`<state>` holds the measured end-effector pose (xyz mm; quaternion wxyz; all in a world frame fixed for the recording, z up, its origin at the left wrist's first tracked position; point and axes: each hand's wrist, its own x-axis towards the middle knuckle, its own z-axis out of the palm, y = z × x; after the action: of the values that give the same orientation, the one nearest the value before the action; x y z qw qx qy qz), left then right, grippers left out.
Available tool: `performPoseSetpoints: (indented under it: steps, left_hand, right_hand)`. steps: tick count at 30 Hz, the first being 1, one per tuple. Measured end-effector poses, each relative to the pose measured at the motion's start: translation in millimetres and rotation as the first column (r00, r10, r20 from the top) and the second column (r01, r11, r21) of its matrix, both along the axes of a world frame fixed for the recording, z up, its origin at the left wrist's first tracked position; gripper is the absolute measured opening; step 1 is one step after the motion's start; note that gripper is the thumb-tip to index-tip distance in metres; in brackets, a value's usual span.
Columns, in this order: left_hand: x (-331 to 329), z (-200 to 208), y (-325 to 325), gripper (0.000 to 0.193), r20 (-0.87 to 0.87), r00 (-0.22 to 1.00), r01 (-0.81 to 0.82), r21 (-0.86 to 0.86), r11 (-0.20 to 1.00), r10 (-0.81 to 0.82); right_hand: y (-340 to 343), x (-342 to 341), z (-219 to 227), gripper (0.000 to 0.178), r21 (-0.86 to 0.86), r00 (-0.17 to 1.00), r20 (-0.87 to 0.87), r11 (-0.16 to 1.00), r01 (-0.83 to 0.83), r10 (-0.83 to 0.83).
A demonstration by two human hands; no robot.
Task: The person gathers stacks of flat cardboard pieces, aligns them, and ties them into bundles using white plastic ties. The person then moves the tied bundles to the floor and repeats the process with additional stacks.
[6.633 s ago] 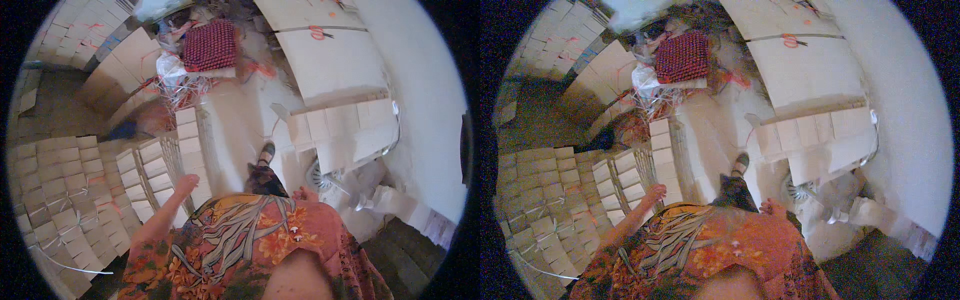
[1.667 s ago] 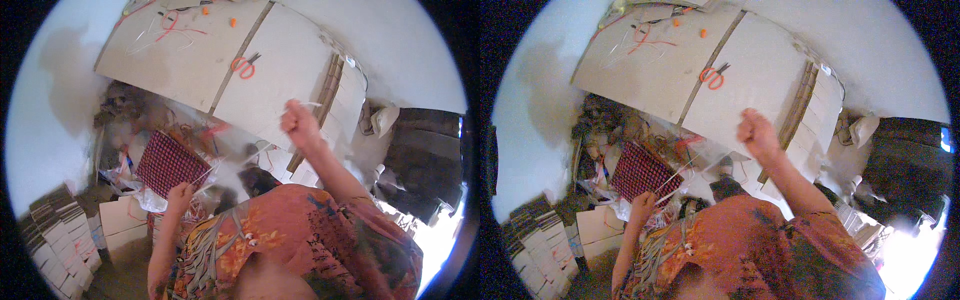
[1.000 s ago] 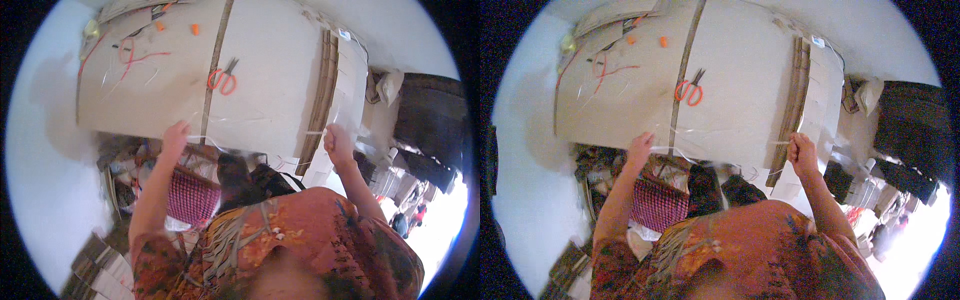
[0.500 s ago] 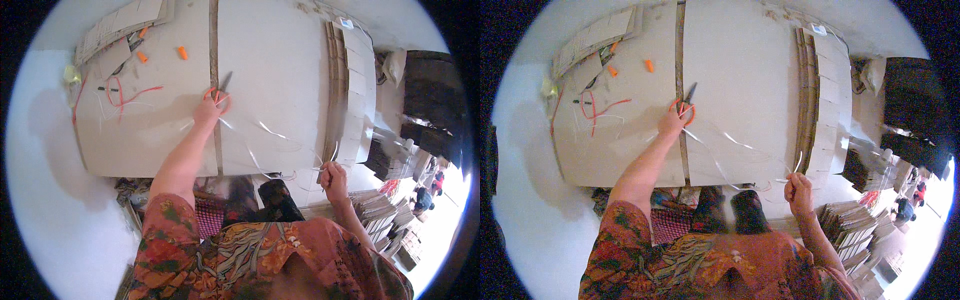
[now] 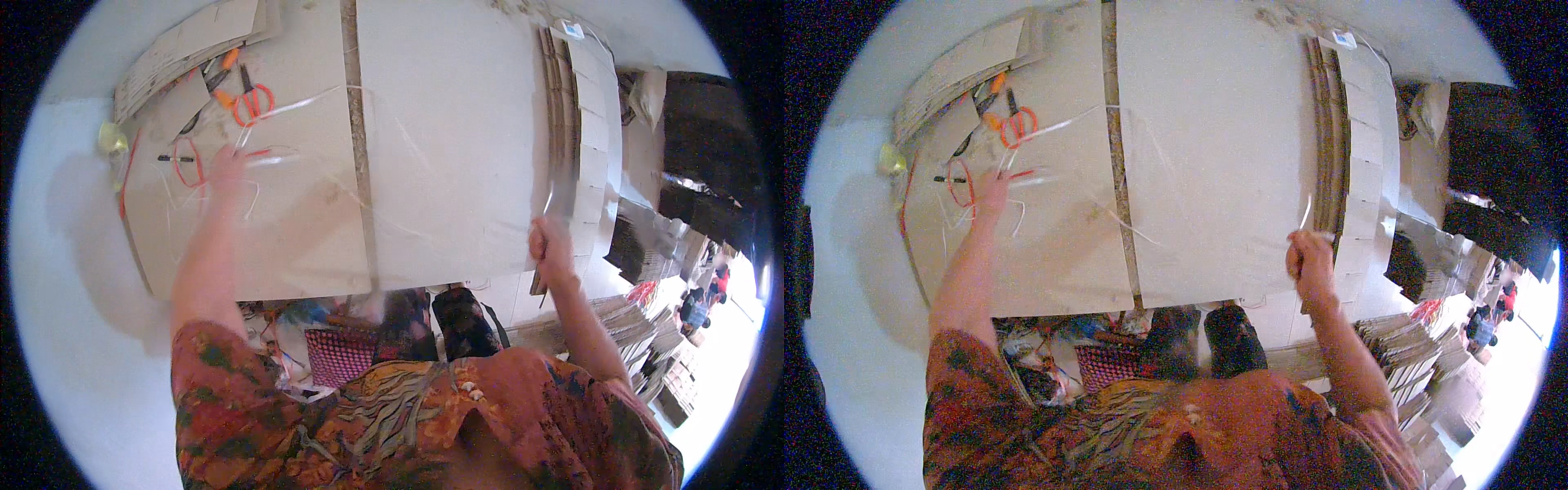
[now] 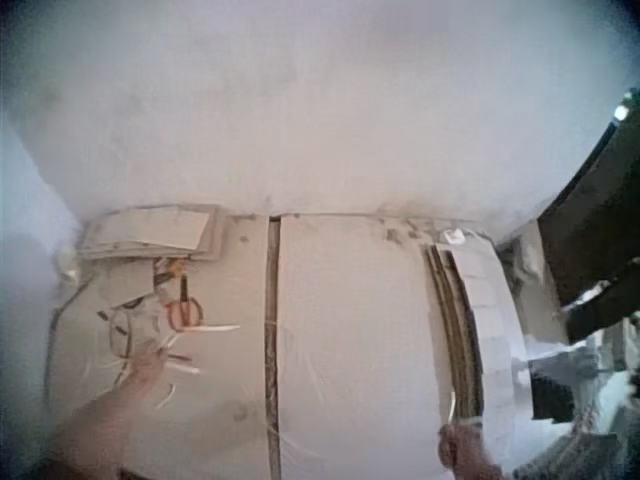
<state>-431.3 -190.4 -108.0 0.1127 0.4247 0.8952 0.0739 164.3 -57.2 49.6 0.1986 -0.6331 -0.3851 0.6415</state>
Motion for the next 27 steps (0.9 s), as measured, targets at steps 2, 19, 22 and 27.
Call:
performPoseSetpoints:
  steps: [2, 19, 22, 27]
  left_hand:
    - [-31, 10, -48, 0.030, -0.027, 0.996, 0.085, -0.083, 0.993, -0.087]
    - [-125, 82, -78, 0.026, 0.109, 0.993, 0.083, -0.292, 0.953, -0.053]
    - [-94, 46, -31, 0.040, 0.190, 0.959, 0.266, -0.355, 0.896, -0.210]
    - [-87, 71, -86, 0.077, 0.314, 0.947, 0.133, -0.192, 0.972, -0.067]
  right_hand:
    - [28, 0, -16, 0.018, 0.017, 0.983, -0.019, 0.983, 0.183, -0.183]
    - [215, 9, -163, 0.014, 0.234, 0.958, 0.153, 0.951, 0.202, -0.241]
    - [221, 92, -198, 0.016, 0.347, 0.794, 0.608, 0.899, -0.267, 0.001]
    - [169, 16, -177, 0.022, 0.139, 0.735, 0.676, 0.989, -0.050, -0.058]
